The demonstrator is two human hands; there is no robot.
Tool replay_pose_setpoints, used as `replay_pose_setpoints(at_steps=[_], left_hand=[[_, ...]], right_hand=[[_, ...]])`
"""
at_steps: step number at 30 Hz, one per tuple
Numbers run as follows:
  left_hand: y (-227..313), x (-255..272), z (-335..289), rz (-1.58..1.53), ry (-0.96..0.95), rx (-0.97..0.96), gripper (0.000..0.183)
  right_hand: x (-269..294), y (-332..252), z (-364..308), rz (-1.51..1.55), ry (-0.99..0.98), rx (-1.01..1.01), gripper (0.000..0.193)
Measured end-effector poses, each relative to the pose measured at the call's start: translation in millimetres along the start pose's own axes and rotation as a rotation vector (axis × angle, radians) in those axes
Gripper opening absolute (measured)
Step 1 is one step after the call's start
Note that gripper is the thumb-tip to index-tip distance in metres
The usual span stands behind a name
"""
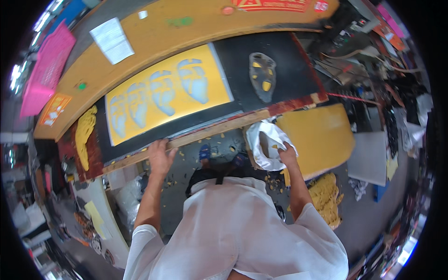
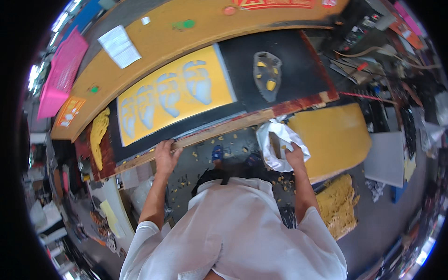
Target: The person places a yellow sheet on a cutting machine, aligns a grey template, and operates the machine to cut shapes. They remove the cut pieces, clear debris, and repeat the process with additional sheets and templates.
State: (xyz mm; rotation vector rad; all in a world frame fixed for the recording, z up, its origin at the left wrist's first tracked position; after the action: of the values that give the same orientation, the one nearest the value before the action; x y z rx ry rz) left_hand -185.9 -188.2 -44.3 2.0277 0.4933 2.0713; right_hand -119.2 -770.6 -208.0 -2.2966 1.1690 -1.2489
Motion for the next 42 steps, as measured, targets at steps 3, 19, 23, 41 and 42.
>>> replay_pose_setpoints(at_steps=[3, 19, 23, 41, 42], left_hand=[[0.9, 0.4, -3.1, -0.006, 0.015, -0.002, 0.051], [5.7, 10.6, 6.2, 0.008, -0.097, 0.112, 0.050], [2.9, 11.5, 5.6, -0.004, -0.082, 0.069, 0.050], [94.1, -26.1, 38.5, -0.106, 0.058, -0.173, 0.067], [99.7, -34.5, 45.9, -0.099, 0.048, -0.151, 0.066]], right_hand=[[-16.8, 17.8, 3.3, 0.033, -0.043, 0.102, 0.049], [-68.7, -95.3, -67.0, 0.109, -0.276, 0.145, 0.029], [-25.9, -166.2, -60.1, 0.294, -0.072, 0.274, 0.026], [50.5, -344.9, 63.5, -0.319, 0.330, 0.456, 0.072], [65.8, -343.7, 56.8, -0.197, 0.298, 0.539, 0.070]])
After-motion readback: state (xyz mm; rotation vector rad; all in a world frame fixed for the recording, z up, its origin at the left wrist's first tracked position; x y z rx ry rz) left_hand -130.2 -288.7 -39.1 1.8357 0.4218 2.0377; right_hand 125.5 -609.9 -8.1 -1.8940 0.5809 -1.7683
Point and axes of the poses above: each hand's wrist, its own z-axis towards the middle knuckle, its own x-axis out of the back of the hand, y = z × x, the point moved 4 cm from there along z, towards the middle knuckle, and after that the axes turned 8 degrees about -y, right-handed, at the moved point
